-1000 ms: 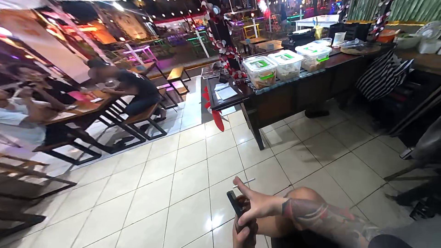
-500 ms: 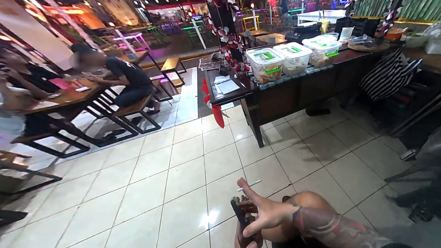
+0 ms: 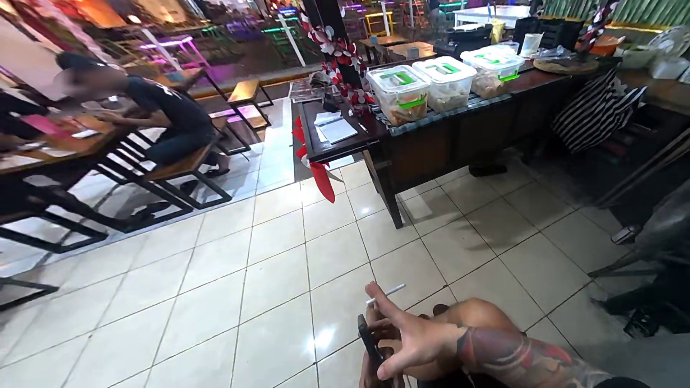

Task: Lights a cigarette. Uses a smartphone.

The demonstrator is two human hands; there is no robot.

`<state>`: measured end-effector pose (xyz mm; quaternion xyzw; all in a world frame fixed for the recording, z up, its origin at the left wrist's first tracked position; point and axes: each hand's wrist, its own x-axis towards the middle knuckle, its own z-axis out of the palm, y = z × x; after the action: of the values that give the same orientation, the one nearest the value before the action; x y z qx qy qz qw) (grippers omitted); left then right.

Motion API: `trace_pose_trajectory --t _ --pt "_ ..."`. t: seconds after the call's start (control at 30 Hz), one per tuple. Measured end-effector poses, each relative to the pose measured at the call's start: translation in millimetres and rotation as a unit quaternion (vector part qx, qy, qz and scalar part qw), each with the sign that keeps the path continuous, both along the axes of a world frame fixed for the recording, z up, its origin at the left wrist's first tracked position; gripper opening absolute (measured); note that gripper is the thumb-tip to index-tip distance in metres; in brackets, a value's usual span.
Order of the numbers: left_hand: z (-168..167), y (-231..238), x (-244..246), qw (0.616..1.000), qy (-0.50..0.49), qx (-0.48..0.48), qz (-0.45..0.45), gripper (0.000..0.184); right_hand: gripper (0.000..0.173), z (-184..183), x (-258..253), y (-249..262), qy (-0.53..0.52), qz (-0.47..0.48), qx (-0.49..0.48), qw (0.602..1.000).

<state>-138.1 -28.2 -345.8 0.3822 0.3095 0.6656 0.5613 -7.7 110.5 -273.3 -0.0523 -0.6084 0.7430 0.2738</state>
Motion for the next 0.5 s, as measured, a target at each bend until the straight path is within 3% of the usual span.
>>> trace_pose_trajectory --t 0.2,0.4,0.5 --pt "0.7 2.8 2.0 1.000 0.004 -0.001 -0.001 0.086 0.132 -2.0 -0.6 0.5 -0.001 -0.001 -0.012 1.000" --pt "1.3 5.9 2.1 0.999 0.045 -0.013 0.011 0.097 0.128 2.4 -3.3 -1.7 0.016 -0.009 -0.088 0.996" --pt "0.4 6.4 0.4 0.998 0.054 -0.024 0.006 0.111 0.128 -0.5 -4.9 -0.2 0.020 -0.011 -0.106 0.994"
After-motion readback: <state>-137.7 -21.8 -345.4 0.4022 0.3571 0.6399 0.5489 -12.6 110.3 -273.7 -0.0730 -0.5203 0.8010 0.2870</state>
